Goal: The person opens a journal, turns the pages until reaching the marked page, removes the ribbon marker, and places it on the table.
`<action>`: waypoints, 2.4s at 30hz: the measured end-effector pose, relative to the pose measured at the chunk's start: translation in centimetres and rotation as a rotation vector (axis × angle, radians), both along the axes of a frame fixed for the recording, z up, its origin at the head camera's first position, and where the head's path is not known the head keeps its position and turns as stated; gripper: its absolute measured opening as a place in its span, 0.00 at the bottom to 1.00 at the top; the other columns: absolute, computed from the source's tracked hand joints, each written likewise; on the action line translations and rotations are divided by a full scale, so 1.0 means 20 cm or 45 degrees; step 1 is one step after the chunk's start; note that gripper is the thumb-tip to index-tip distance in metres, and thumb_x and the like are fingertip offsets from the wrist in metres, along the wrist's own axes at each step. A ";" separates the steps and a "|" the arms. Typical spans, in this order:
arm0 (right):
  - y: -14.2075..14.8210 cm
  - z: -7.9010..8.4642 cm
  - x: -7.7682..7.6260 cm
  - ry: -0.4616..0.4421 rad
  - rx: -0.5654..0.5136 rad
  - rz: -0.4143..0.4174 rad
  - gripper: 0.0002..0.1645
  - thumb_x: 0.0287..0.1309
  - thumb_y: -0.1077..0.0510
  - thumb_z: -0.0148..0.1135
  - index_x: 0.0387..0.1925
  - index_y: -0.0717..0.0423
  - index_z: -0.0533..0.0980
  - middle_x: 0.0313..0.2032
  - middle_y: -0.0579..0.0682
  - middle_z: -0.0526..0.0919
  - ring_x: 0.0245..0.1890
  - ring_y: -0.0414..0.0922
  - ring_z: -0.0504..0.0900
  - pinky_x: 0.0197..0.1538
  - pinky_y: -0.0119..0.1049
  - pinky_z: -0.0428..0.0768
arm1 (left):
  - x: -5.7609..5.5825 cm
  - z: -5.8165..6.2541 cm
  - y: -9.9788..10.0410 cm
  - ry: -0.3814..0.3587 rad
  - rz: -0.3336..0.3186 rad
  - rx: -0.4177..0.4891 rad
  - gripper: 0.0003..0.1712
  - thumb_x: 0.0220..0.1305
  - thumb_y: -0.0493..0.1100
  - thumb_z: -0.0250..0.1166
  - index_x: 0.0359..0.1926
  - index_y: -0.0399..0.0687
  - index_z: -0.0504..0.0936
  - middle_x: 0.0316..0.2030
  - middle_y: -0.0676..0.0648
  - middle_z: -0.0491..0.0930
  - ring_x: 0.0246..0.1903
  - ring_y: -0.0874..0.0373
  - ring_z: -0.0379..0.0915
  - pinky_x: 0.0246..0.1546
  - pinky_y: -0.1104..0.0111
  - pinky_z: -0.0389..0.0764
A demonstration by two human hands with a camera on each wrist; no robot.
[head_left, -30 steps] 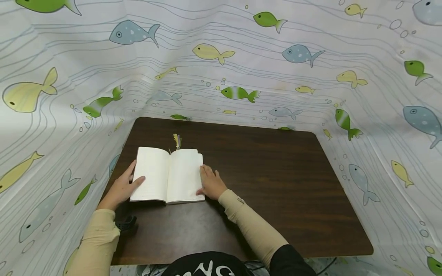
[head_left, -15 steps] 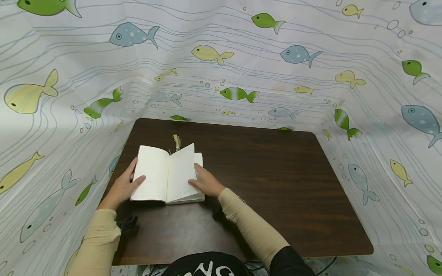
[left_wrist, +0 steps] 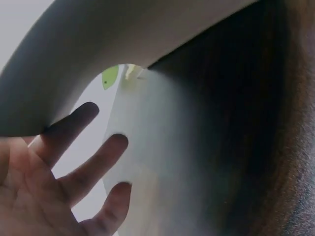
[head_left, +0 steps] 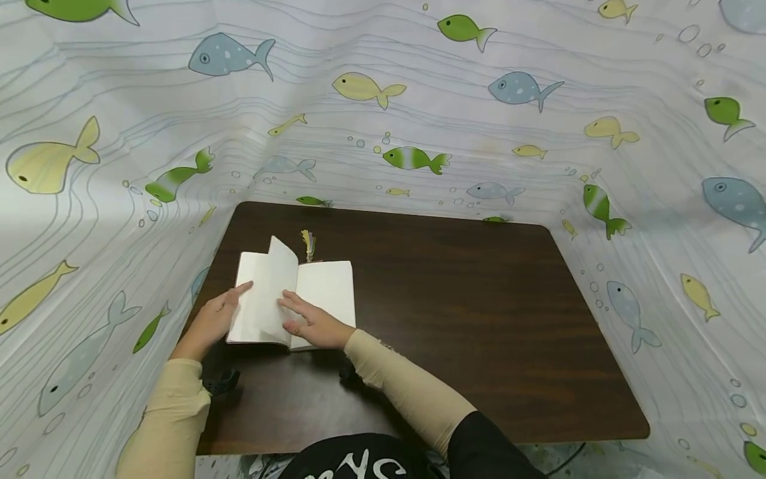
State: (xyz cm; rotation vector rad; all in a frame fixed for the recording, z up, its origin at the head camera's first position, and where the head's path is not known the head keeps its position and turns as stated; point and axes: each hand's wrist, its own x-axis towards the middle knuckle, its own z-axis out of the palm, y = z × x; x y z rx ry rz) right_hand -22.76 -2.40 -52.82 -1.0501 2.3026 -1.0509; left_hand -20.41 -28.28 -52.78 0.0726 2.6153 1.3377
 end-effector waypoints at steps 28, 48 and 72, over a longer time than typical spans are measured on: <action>0.39 -0.12 -0.16 0.416 0.736 -0.081 0.46 0.62 0.40 0.58 0.74 0.53 0.55 0.75 0.56 0.47 0.75 0.52 0.47 0.70 0.53 0.61 | -0.01 0.00 0.00 0.048 -0.066 -0.012 0.45 0.72 0.57 0.52 0.77 0.58 0.34 0.64 0.25 0.61 0.51 0.34 0.71 0.38 0.57 0.79; 0.39 -0.13 -0.11 0.737 0.921 -0.186 0.55 0.46 0.26 0.59 0.69 0.54 0.64 0.72 0.53 0.60 0.72 0.53 0.58 0.68 0.57 0.63 | 0.01 -0.03 -0.01 0.152 -0.051 -0.185 0.45 0.72 0.55 0.54 0.76 0.45 0.41 0.76 0.39 0.35 0.71 0.29 0.39 0.62 0.32 0.51; 0.14 -0.01 -0.05 0.002 -0.121 -0.050 0.58 0.67 0.51 0.57 0.74 0.51 0.23 0.75 0.47 0.53 0.69 0.38 0.63 0.67 0.34 0.66 | 0.03 0.03 0.02 0.174 -0.042 -0.081 0.34 0.78 0.54 0.33 0.75 0.39 0.44 0.75 0.37 0.38 0.71 0.28 0.38 0.64 0.33 0.45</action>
